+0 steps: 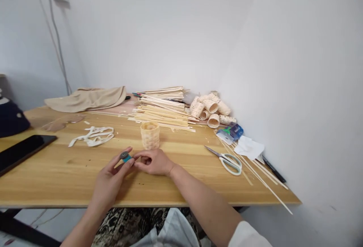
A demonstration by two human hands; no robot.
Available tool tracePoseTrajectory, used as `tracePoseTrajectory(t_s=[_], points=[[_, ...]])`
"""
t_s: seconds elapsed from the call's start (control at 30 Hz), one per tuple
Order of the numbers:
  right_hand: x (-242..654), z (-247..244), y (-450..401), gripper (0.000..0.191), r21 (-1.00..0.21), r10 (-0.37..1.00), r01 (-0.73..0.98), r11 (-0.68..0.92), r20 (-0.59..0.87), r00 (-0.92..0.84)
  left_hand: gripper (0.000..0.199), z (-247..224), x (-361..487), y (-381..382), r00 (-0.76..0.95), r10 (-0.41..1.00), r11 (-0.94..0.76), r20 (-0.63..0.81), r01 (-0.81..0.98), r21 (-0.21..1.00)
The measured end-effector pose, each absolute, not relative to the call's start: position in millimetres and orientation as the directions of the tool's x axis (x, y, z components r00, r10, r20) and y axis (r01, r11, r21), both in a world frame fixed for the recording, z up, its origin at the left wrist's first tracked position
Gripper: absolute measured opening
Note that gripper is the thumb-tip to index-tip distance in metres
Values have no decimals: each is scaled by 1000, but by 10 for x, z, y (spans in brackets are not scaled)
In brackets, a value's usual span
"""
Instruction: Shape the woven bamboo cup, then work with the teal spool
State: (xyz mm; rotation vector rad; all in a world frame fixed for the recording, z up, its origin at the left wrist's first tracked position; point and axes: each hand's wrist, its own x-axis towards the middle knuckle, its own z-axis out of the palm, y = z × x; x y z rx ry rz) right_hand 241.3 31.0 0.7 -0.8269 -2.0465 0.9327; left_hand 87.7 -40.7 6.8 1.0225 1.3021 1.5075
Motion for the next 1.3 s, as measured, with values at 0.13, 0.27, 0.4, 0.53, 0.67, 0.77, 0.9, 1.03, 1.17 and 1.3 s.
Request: tracePoseTrajectory(t_s=[0.13, 0.27, 0.4, 0.53, 0.67, 0.77, 0.9, 1.03, 1.17, 1.3], points=[[2381, -65, 335, 30, -864, 759, 184, 469, 288, -584, 77, 124, 869, -417, -220, 975, -49, 16, -147, 988], [2356, -46, 310, 40, -912, 756, 125, 391, 241, -609, 73, 154, 889, -416, -198, 980, -51, 11, -199, 979], [2371, 1, 294, 47, -946, 778, 96, 308, 193, -598, 66, 160, 911, -410, -180, 983, -78, 32, -256, 964], [2406, 24, 304, 51, -963, 779, 87, 254, 151, -609, 57, 123, 912, -404, -172, 984, -94, 52, -250, 964], [2419, 22, 308, 54, -972, 764, 78, 220, 122, -633, 56, 48, 899, -369, -154, 984, -127, 87, -274, 953], [2420, 16, 315, 48, -974, 774, 79, 210, 116, -622, 55, 7, 901, -338, -154, 983, -140, 99, -287, 948], [2420, 14, 336, 43, -973, 816, 81, 214, 133, -562, 58, -22, 913, -311, -150, 983, -146, 104, -306, 941], [2423, 27, 348, 47, -970, 849, 76, 230, 162, -502, 55, -40, 921, -299, -158, 982, -155, 108, -326, 933], [2439, 62, 338, 51, -965, 866, 74, 252, 190, -463, 51, -40, 925, -302, -183, 976, -174, 116, -337, 925], [2459, 100, 333, 54, -964, 874, 67, 259, 204, -441, 53, -33, 931, -311, -184, 977, -169, 111, -339, 926]])
